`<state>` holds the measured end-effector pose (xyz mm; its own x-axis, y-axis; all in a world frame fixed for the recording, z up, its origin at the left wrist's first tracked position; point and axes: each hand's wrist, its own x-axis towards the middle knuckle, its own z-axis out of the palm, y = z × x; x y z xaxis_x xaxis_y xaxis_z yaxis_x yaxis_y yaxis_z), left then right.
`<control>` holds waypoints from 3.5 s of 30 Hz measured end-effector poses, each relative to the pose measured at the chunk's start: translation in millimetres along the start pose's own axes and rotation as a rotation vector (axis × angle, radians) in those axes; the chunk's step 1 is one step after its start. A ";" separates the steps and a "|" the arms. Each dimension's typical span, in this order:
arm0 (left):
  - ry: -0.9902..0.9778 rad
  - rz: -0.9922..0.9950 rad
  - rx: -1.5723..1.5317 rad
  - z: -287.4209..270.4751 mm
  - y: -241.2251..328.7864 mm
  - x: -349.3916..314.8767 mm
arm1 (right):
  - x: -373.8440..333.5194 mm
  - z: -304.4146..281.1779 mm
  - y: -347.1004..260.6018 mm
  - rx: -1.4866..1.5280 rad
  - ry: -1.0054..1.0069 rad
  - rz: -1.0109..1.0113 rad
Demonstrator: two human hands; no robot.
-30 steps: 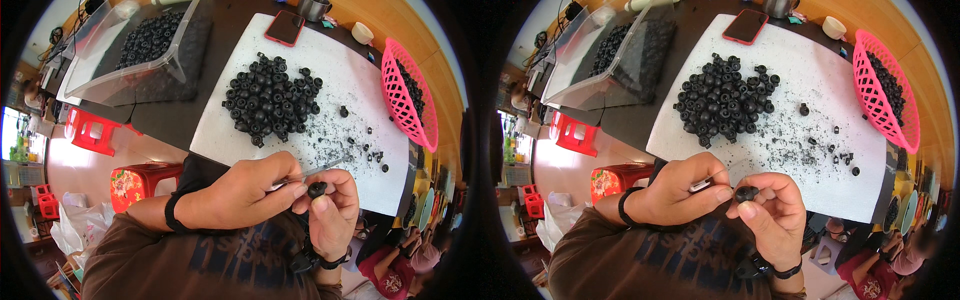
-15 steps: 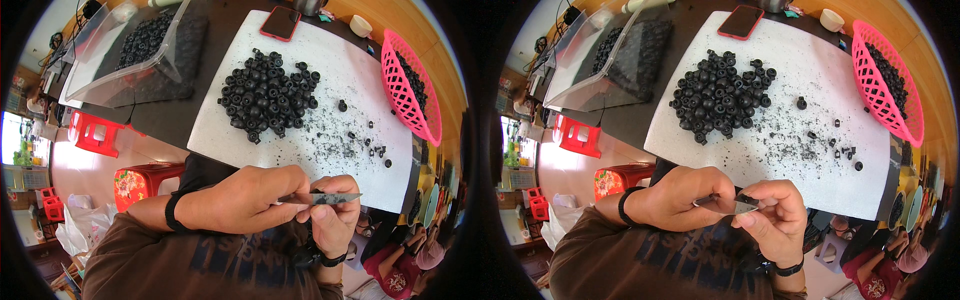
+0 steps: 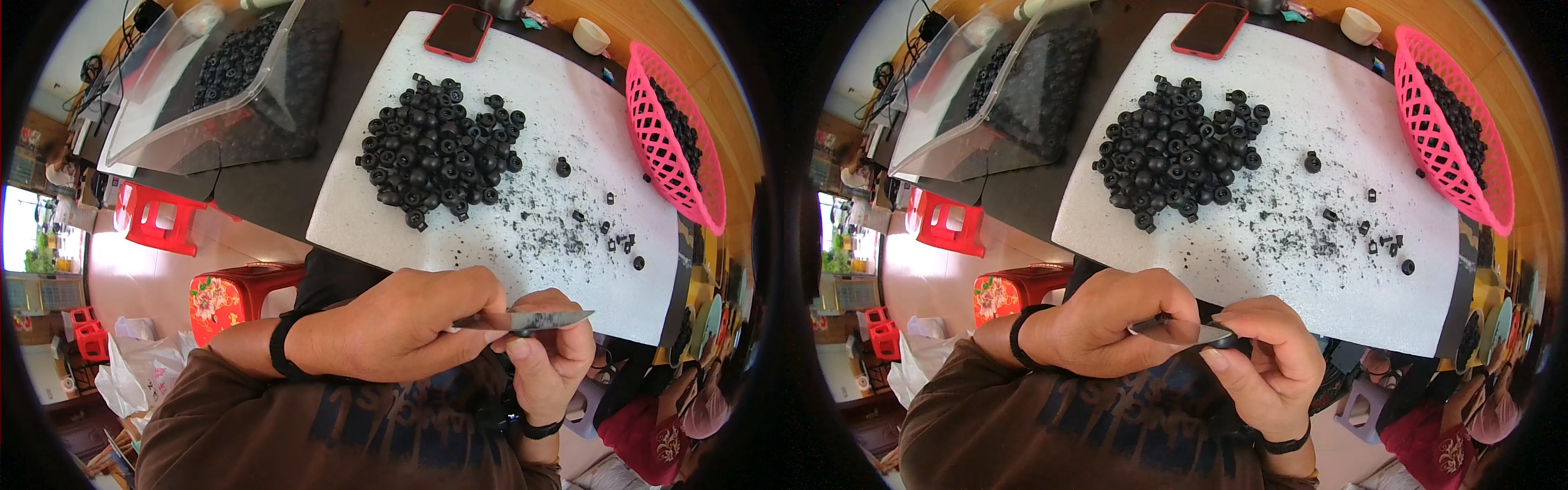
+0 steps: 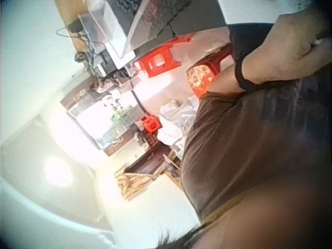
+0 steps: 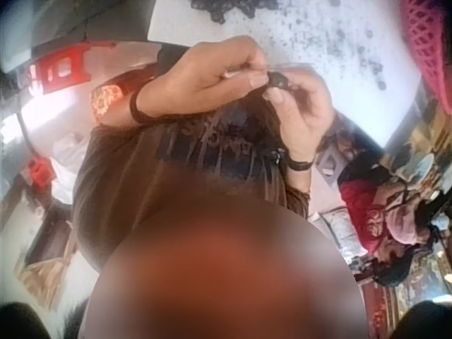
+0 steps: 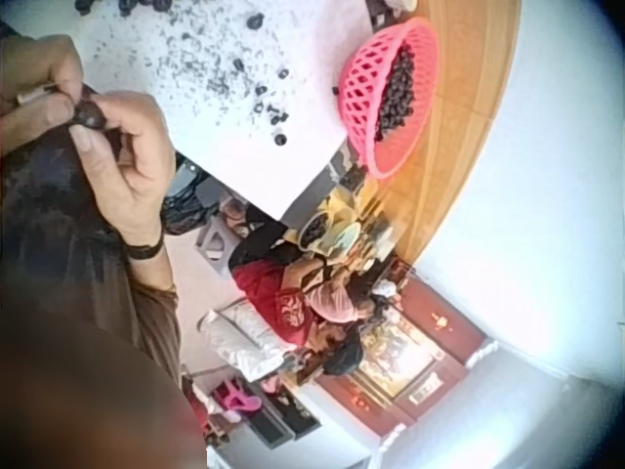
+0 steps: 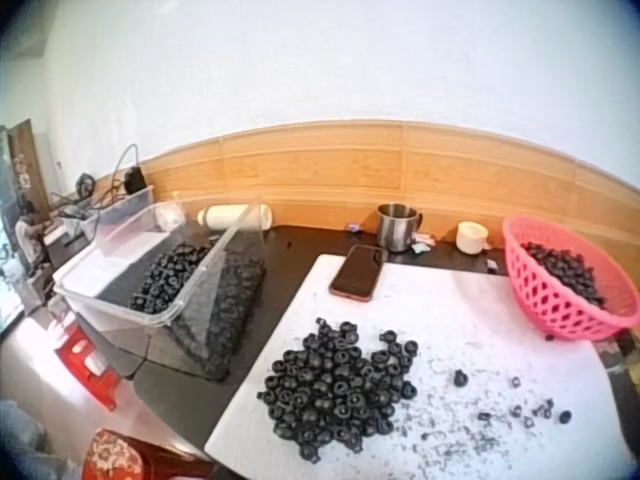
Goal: Using a small knife to trim excess material from small black plastic molded parts.
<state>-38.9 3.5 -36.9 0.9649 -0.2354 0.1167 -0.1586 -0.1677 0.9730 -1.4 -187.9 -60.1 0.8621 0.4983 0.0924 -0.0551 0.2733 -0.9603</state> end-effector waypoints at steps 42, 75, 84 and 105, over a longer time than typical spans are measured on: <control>0.022 -0.245 0.348 -1.8 2.0 2.8 | 36.2 -72.8 -54.2 -0.441 0.566 -0.505; 0.164 -0.033 0.042 -8.3 -3.2 -1.9 | 62.3 -10.3 -25.7 -0.029 0.080 0.273; 0.230 0.053 0.025 5.8 -12.3 4.5 | 18.4 15.3 -3.3 0.285 0.081 0.238; 0.098 0.148 0.321 1.3 -11.4 -4.4 | 4.3 6.9 -0.9 0.267 -0.002 0.096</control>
<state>-41.6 5.2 -48.7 0.9395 -0.1891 0.2857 -0.3409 -0.4343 0.8337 -1.1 -180.4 -57.1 0.8457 0.5337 0.0051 -0.2672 0.4316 -0.8616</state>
